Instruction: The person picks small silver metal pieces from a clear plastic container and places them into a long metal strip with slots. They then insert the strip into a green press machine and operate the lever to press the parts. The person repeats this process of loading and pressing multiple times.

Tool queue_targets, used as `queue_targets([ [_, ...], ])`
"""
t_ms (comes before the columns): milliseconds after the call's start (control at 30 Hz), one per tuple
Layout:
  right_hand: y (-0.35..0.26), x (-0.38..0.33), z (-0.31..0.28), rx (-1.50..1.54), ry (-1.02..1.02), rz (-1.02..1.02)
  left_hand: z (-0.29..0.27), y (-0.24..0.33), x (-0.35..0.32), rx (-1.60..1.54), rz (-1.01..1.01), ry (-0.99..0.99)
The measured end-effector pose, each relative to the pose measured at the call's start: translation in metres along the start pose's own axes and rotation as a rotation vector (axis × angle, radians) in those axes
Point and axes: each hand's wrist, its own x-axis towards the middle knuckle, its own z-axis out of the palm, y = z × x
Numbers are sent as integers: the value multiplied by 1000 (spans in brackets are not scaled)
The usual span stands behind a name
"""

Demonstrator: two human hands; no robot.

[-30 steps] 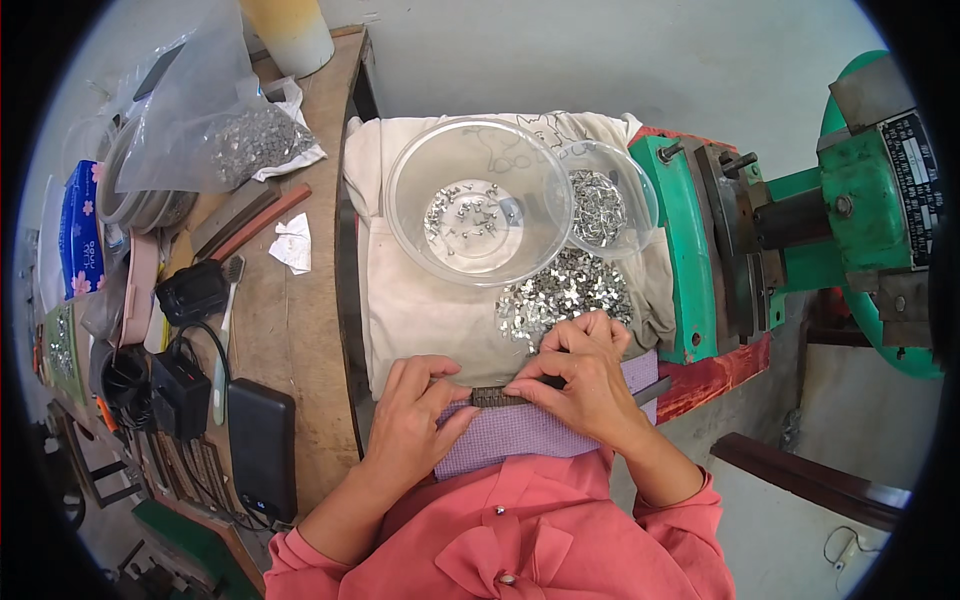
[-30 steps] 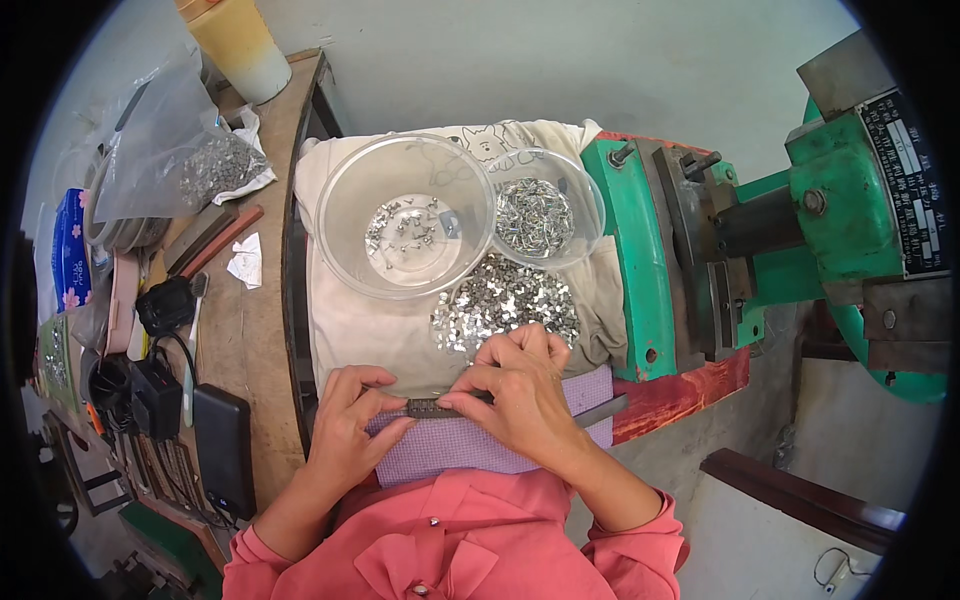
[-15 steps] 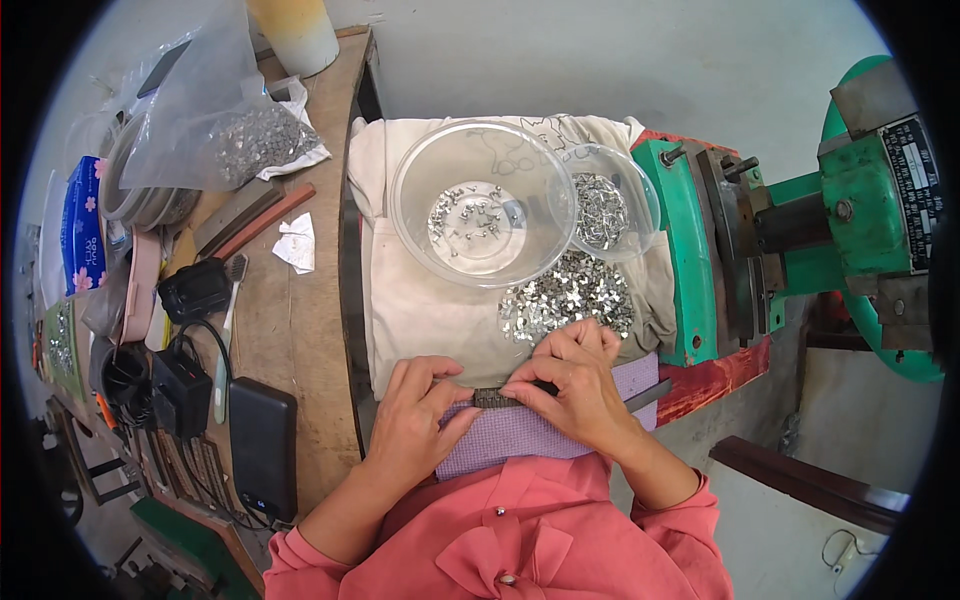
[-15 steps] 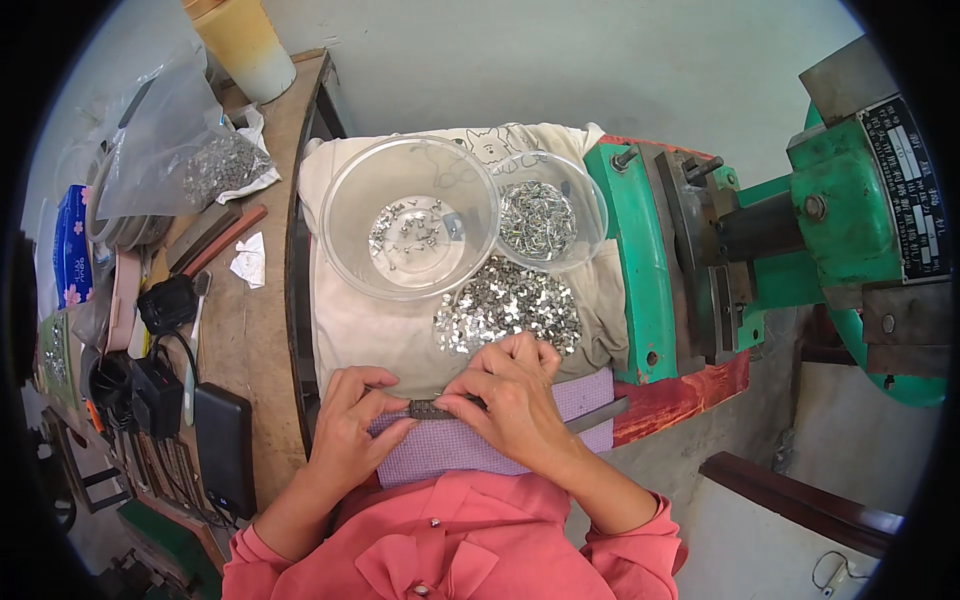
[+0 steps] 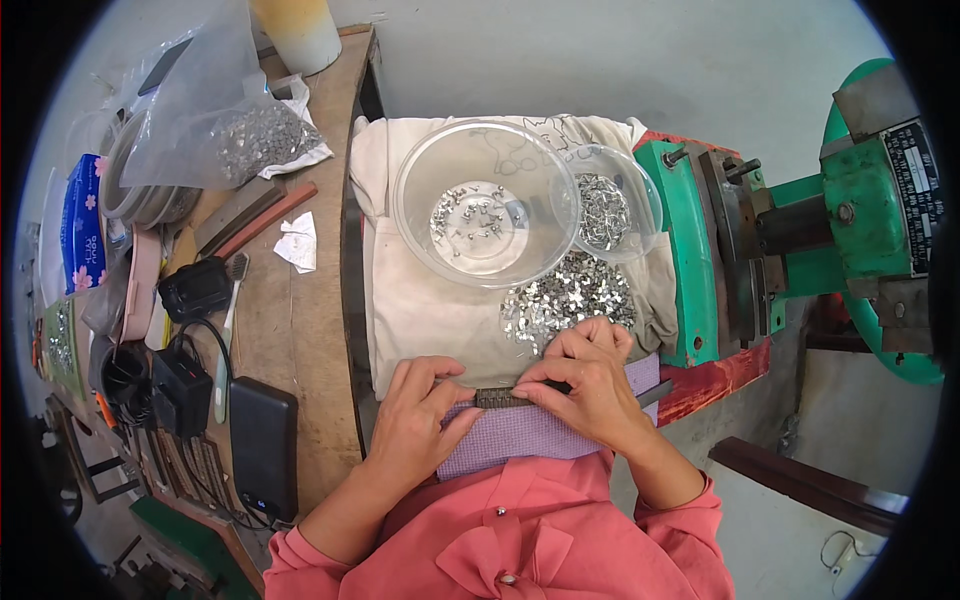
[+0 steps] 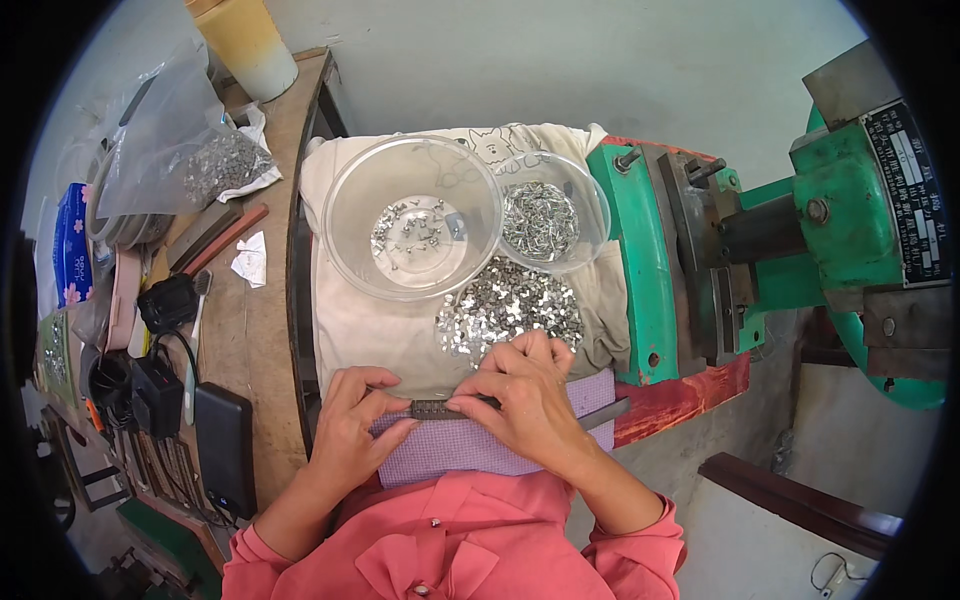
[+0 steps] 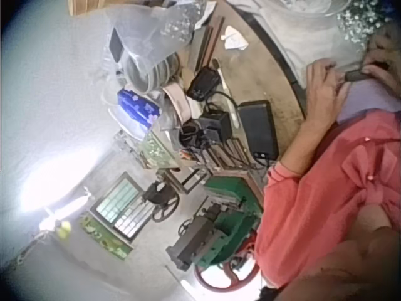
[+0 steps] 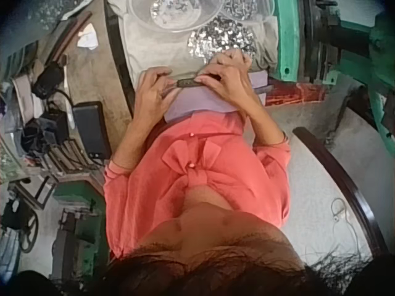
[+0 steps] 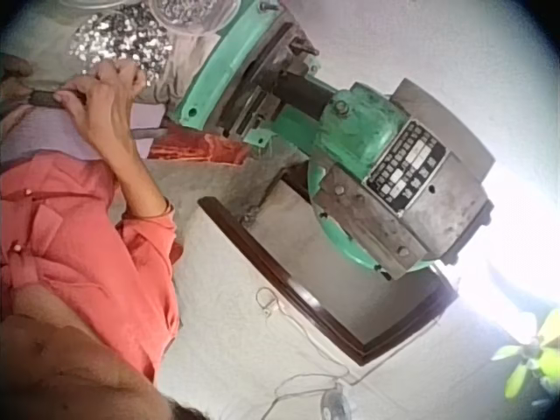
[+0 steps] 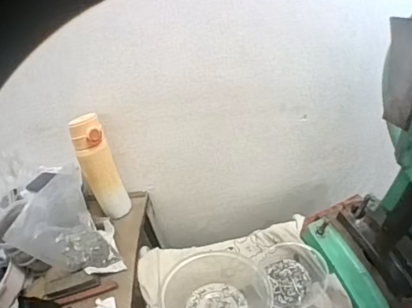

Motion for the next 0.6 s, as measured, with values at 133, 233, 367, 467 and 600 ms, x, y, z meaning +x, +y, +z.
queue_targets([
  [133, 1, 0, -3, 4, -4, 9, 1, -1, 0, -7, -3, -2],
  [233, -2, 1, -4, 12, -17, 27, 1, -1, -1, -6, -1, -3],
  [367, 3, -3, -7, 1, -17, 36, 0, 0, 1, -5, 3, -3],
  [467, 3, -3, -10, -3, -9, 39, 1, -2, 0, -11, 1, -4],
  [600, 0, 0, -7, -7, -32, 60, -1, 0, 1, -9, -3, -3],
])
